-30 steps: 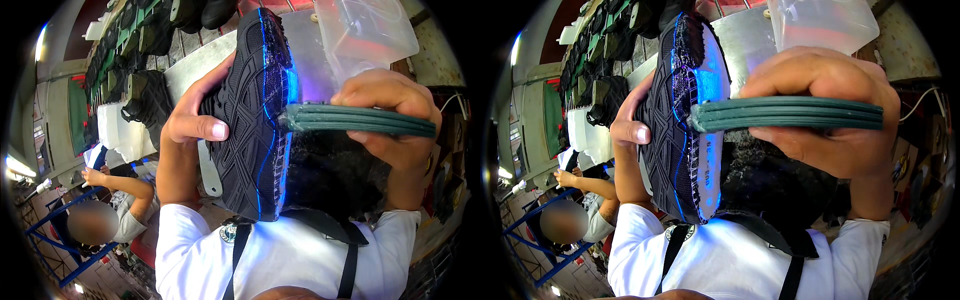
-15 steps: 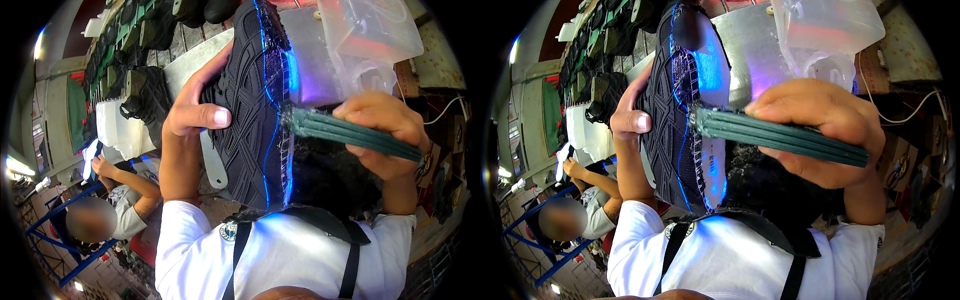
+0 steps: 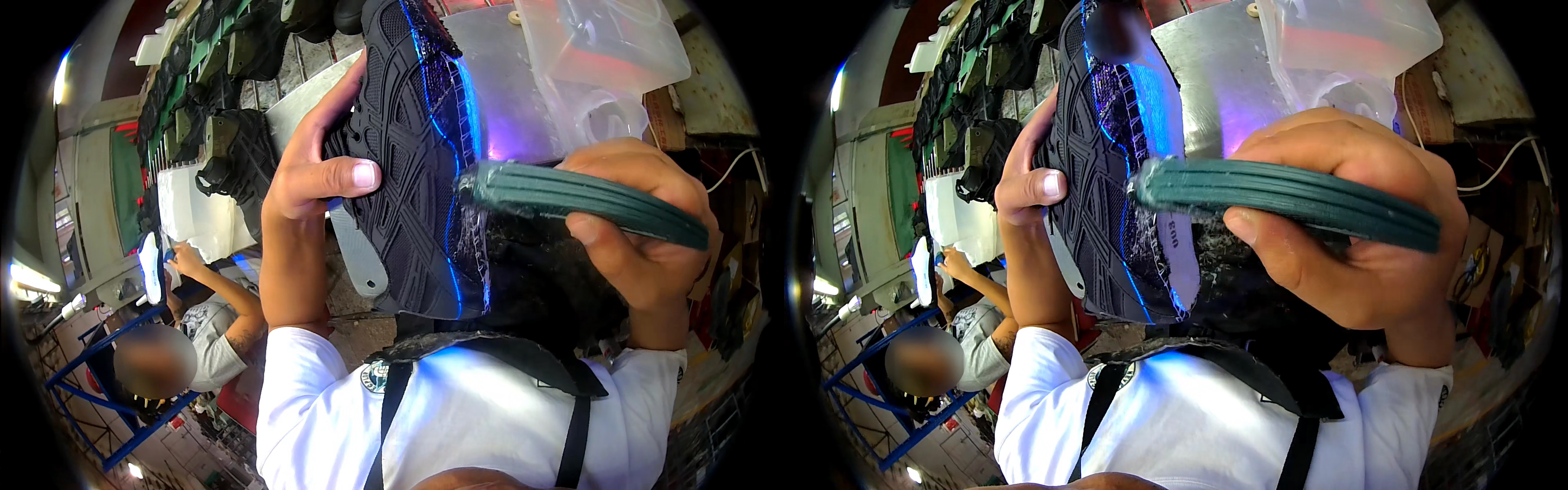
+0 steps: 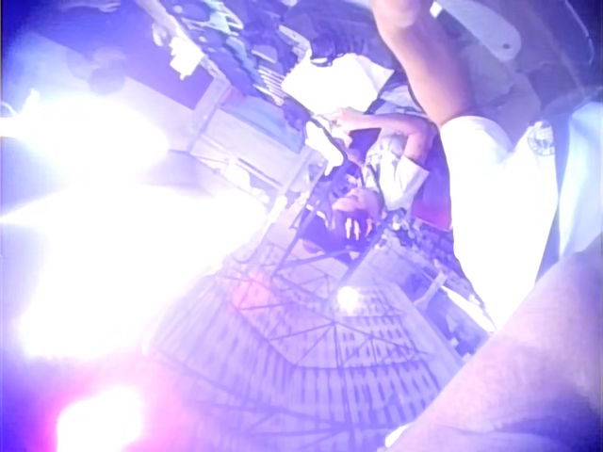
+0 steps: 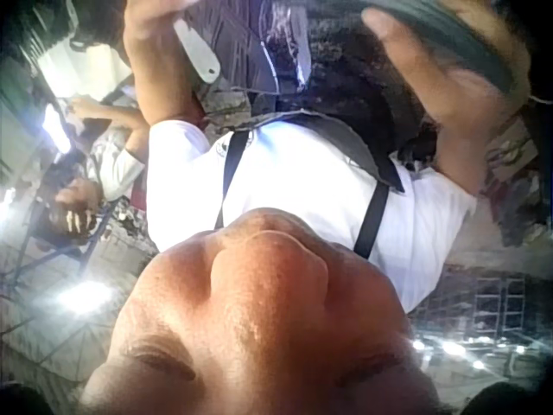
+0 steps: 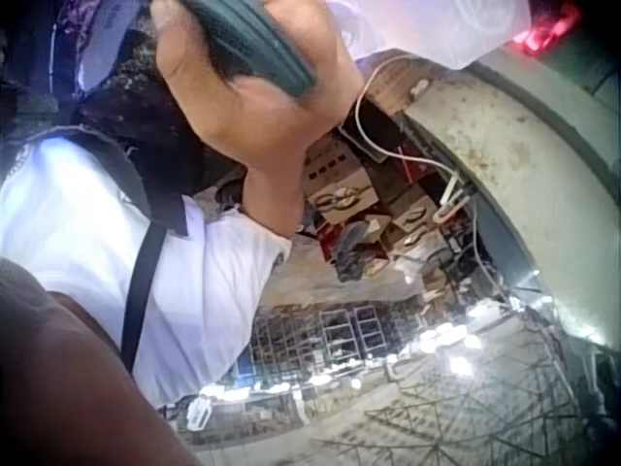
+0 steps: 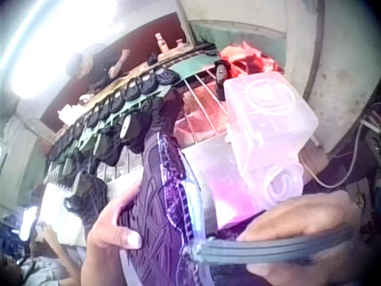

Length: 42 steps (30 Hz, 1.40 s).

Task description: The person applies liquid glue to the perimeter and sole-contact areas of shoe uppers using a brush and then wipes the toe of a shoe with a cloth. They retrieve several shoes from a conveyor belt for processing.

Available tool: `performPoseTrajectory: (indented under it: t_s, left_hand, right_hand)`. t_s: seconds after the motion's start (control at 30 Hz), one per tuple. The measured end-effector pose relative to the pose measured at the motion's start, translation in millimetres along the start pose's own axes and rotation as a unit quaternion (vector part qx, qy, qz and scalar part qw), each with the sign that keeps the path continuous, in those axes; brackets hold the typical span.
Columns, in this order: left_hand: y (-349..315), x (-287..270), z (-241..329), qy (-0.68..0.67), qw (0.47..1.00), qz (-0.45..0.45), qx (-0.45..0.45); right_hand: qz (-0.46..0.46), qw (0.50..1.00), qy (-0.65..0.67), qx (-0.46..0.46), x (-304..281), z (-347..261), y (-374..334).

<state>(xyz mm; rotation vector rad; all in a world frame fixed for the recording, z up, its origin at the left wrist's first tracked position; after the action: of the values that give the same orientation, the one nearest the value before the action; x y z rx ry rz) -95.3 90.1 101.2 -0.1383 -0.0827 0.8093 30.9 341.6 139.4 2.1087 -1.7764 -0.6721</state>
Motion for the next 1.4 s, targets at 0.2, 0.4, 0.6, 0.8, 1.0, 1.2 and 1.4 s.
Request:
performPoseTrajectory:
  t_s: [0.2,0.4,0.6,0.8,1.0,1.2,1.4]
  left_hand:
    - [-1.6,-0.7,5.9,0.026,0.999,0.026,-0.009]
    - [-2.0,-2.2,3.2,0.025,0.999,0.034,-0.019]
    - [1.4,-6.4,-7.9,0.024,0.999,0.033,-0.035]
    - [-0.5,-3.9,-10.5,0.009,0.998,0.026,-0.059]
    - [-4.2,-1.7,-14.1,-0.072,0.992,0.046,-0.088]
    - [-15.5,-1.9,-21.1,-0.198,0.971,0.074,-0.113]
    - [-22.0,2.3,-23.1,-0.407,0.905,0.021,-0.123]
  right_hand:
    - [0.014,0.999,-0.030,0.001,11.8,-9.4,-10.5]
    - [-0.037,0.999,0.012,0.038,6.8,-7.5,-6.8]
    - [-0.078,0.992,0.094,0.034,-1.5,16.4,2.5]
    - [-0.116,0.976,0.169,0.070,-7.8,26.7,9.5]
    - [-0.174,0.978,0.107,0.053,-18.6,13.8,19.5]
    - [-0.236,0.972,-0.020,0.011,-23.9,-14.1,35.7]
    - [-0.257,0.965,-0.030,-0.030,-27.2,-21.1,55.1]
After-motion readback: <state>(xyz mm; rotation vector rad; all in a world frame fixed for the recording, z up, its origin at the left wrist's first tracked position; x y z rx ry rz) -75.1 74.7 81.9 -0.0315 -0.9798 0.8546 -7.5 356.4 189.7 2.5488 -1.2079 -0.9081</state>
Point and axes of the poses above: each hand's wrist, its own y-axis towards the middle knuckle, its own x-axis out of the palm, z = x × y, the point moved 4 cm from there along y, towards the middle knuckle, and after that the axes turned 10 degrees about y, right-handed, at the moved point
